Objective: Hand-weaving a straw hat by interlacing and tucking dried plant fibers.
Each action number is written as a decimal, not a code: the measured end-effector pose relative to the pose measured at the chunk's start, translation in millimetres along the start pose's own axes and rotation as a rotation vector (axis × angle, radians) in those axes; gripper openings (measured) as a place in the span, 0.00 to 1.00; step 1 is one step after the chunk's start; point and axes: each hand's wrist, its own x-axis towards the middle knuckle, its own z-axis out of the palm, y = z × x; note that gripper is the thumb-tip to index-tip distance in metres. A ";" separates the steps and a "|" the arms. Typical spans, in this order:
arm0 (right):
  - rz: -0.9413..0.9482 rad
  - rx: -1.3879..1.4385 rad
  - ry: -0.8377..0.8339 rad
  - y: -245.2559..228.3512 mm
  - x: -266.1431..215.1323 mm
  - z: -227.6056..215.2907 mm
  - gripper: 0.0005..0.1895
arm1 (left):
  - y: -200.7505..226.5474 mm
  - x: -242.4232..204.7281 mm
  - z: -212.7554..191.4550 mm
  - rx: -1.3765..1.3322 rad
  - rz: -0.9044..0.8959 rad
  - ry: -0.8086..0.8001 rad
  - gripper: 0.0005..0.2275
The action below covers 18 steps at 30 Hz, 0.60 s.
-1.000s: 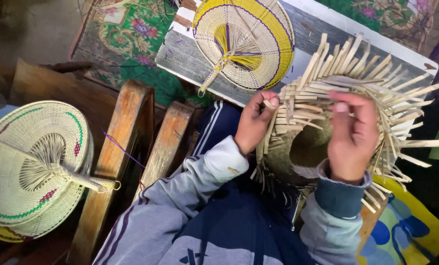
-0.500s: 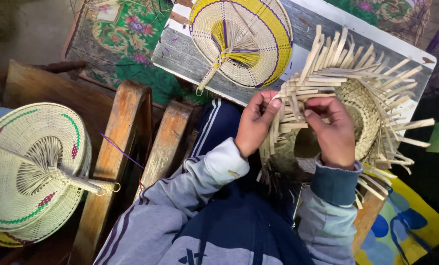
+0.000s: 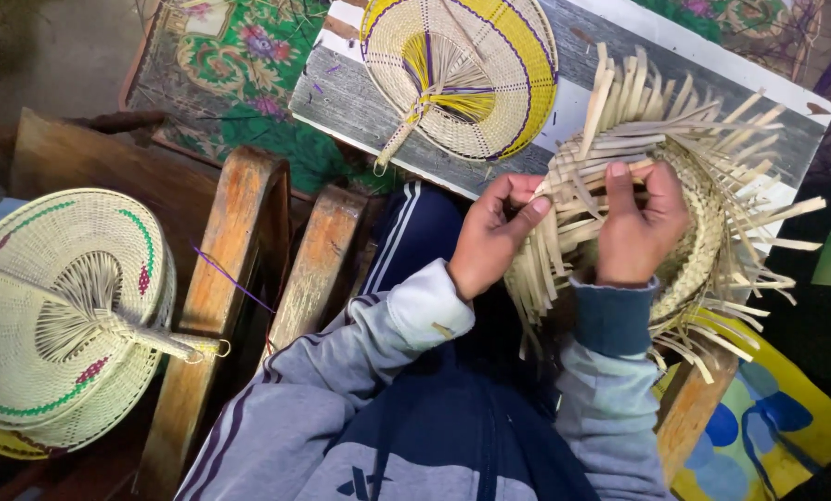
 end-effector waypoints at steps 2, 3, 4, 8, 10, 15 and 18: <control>0.004 0.024 0.021 -1.9 -3.0 6.2 0.13 | -3.7 0.6 -3.5 0.004 -0.004 0.002 0.12; 0.008 0.046 0.044 -2.7 -4.8 8.9 0.14 | -5.8 0.6 -5.1 0.006 -0.008 0.001 0.12; 0.011 0.046 0.044 -3.3 -6.4 12.0 0.14 | -6.2 0.0 -7.2 0.008 -0.010 0.002 0.12; 0.057 0.174 0.089 -0.8 -11.7 23.4 0.14 | -4.3 -1.5 -14.3 0.016 -0.016 0.009 0.12; 0.069 0.189 0.095 -0.7 -10.8 23.7 0.14 | -7.1 -1.7 -17.5 0.021 -0.015 0.013 0.12; 0.238 0.097 -0.210 -17.9 -4.6 8.1 0.07 | -15.6 -4.5 -23.0 0.056 0.024 0.043 0.10; 0.306 0.134 -0.241 -39.0 -2.9 7.9 0.07 | -12.0 -5.3 -19.1 0.066 0.042 0.032 0.10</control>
